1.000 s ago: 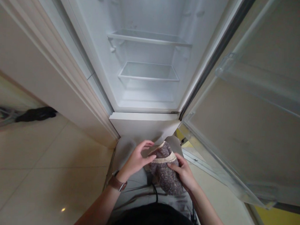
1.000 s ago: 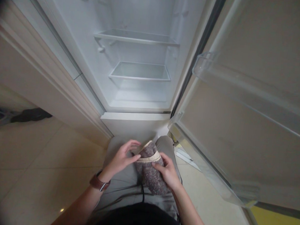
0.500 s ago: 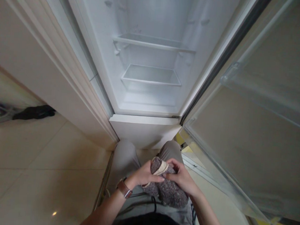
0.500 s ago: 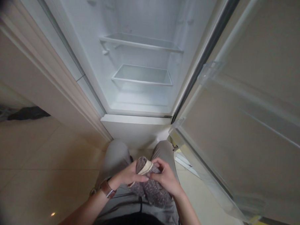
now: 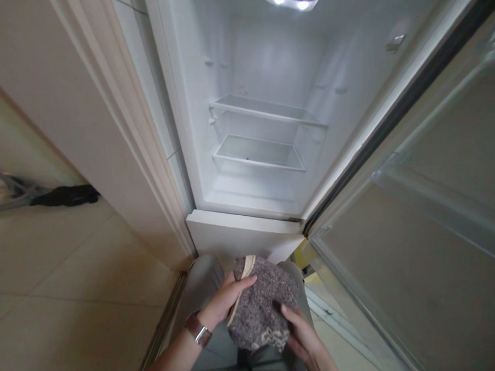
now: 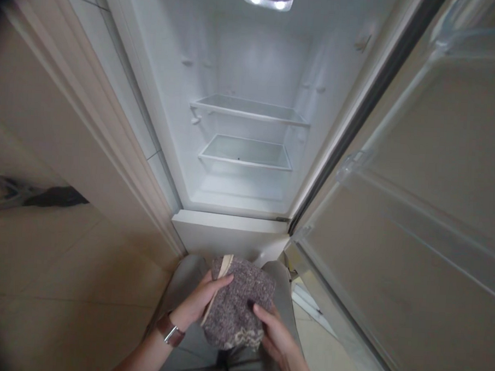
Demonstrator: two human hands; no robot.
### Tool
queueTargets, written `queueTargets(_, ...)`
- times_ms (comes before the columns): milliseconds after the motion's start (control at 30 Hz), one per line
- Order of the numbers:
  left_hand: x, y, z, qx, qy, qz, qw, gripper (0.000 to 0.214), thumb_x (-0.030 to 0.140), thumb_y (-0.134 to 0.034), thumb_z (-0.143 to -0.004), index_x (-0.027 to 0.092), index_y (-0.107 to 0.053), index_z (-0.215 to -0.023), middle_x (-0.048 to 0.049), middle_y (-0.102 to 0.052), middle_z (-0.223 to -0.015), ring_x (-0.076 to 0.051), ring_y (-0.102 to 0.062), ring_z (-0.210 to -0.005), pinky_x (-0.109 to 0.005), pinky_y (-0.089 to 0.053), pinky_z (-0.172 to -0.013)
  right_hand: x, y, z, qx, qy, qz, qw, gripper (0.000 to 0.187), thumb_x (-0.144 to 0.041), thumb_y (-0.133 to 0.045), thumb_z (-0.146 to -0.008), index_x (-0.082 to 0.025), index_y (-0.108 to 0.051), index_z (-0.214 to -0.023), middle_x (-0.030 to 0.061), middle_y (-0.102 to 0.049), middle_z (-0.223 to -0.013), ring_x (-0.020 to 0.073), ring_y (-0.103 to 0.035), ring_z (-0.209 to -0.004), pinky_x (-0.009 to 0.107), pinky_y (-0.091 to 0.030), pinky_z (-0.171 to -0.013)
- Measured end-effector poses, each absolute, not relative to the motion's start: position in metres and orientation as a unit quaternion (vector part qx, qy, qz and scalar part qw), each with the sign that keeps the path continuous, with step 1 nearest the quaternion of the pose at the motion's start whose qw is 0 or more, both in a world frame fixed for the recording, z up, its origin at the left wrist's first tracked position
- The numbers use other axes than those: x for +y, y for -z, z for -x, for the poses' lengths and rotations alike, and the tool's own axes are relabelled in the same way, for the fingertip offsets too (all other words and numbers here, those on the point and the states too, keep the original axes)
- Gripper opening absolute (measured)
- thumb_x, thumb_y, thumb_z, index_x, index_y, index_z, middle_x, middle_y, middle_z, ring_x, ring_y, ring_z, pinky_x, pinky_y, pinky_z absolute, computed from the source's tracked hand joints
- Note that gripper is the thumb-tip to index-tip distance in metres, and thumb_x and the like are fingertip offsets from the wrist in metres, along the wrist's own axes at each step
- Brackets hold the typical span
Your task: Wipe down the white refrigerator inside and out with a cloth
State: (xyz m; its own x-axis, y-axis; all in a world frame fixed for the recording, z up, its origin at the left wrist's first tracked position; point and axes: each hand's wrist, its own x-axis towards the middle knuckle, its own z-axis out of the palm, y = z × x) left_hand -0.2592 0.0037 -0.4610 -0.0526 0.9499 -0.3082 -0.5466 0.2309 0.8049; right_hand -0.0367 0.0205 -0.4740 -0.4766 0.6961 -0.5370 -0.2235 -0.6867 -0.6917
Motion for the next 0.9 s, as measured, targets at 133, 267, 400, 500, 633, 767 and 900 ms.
queueTargets(133, 0.02, 0.469, 0.275, 0.477, -0.576, -0.219, 0.627, 0.057, 0.049, -0.086, -0.074, 0.018, -0.071, -0.119, -0.0135, -0.076, -0.12, -0.033, -0.071, -0.114, -0.051, -0.05, -0.109, 0.042, 0.45, 0.071, -0.311, -0.79, 0.441, 0.291, 0.067, -0.046, -0.092, -0.065, -0.021, -0.07, -0.123, 0.0123, -0.075, -0.122, 0.0322, -0.072, -0.113, 0.052, -0.054, -0.104)
queueTargets(267, 0.055, 0.481, 0.311, 0.524, -0.584, -0.298, 0.544, 0.049, 0.053, -0.072, -0.084, 0.018, -0.07, -0.119, -0.0129, -0.074, -0.125, -0.031, -0.067, -0.122, -0.05, -0.048, -0.111, 0.094, 0.419, 0.097, -0.439, -0.703, 0.466, 0.31, 0.061, -0.052, -0.089, -0.065, -0.019, -0.072, -0.114, 0.011, -0.077, -0.113, 0.0316, -0.073, -0.105, 0.05, -0.054, -0.102)
queueTargets(400, 0.101, 0.486, 0.364, 0.645, -0.571, -0.386, 0.331, 0.039, 0.036, -0.058, -0.092, 0.017, -0.061, -0.125, -0.0149, -0.068, -0.131, -0.028, -0.063, -0.127, -0.05, -0.046, -0.114, 0.165, 0.373, 0.119, -0.589, -0.532, 0.491, 0.36, 0.055, -0.057, -0.079, -0.068, -0.018, -0.074, -0.106, 0.0105, -0.078, -0.108, 0.0324, -0.07, -0.102, 0.049, -0.054, -0.097)
queueTargets(500, 0.128, 0.478, 0.403, 0.688, -0.515, -0.491, 0.143, 0.04, 0.023, -0.053, -0.093, 0.018, -0.058, -0.132, -0.014, -0.063, -0.136, -0.027, -0.058, -0.132, -0.048, -0.044, -0.118, 0.213, 0.336, 0.139, -0.7, -0.336, 0.501, 0.383, 0.049, -0.055, -0.062, -0.084, -0.017, -0.073, -0.113, 0.0133, -0.076, -0.11, 0.0338, -0.068, -0.106, 0.047, -0.052, -0.097)
queueTargets(633, 0.159, 0.469, 0.443, 0.686, -0.37, -0.625, -0.027, 0.045, 0.016, -0.048, -0.096, 0.018, -0.059, -0.14, -0.0146, -0.058, -0.146, -0.029, -0.05, -0.142, -0.051, -0.033, -0.128, 0.258, 0.326, 0.171, -0.832, -0.111, 0.498, 0.217, 0.053, -0.033, -0.051, -0.095, -0.023, -0.059, -0.146, 0.0144, -0.068, -0.135, 0.0359, -0.061, -0.125, 0.047, -0.045, -0.106)
queueTargets(767, 0.19, 0.477, 0.47, 0.675, -0.274, -0.682, -0.065, 0.038, 0.025, -0.048, -0.102, 0.018, -0.064, -0.136, -0.0157, -0.064, -0.143, -0.03, -0.052, -0.142, -0.056, -0.023, -0.13, 0.288, 0.358, 0.196, -0.883, -0.111, 0.454, -0.03, 0.08, -0.043, -0.064, -0.093, -0.03, -0.032, -0.166, 0.0102, -0.048, -0.161, 0.0387, -0.041, -0.149, 0.051, -0.035, -0.12)
queueTargets(900, 0.211, 0.488, 0.485, 0.642, -0.243, -0.725, -0.053, 0.042, 0.035, -0.054, -0.102, 0.02, -0.063, -0.14, -0.0141, -0.063, -0.146, -0.028, -0.052, -0.143, -0.053, -0.02, -0.131, 0.311, 0.387, 0.212, -0.878, -0.088, 0.468, -0.06, 0.1, -0.071, -0.065, -0.085, -0.032, -0.024, -0.168, 0.0102, -0.028, -0.172, 0.0455, -0.02, -0.157, 0.063, -0.023, -0.124)
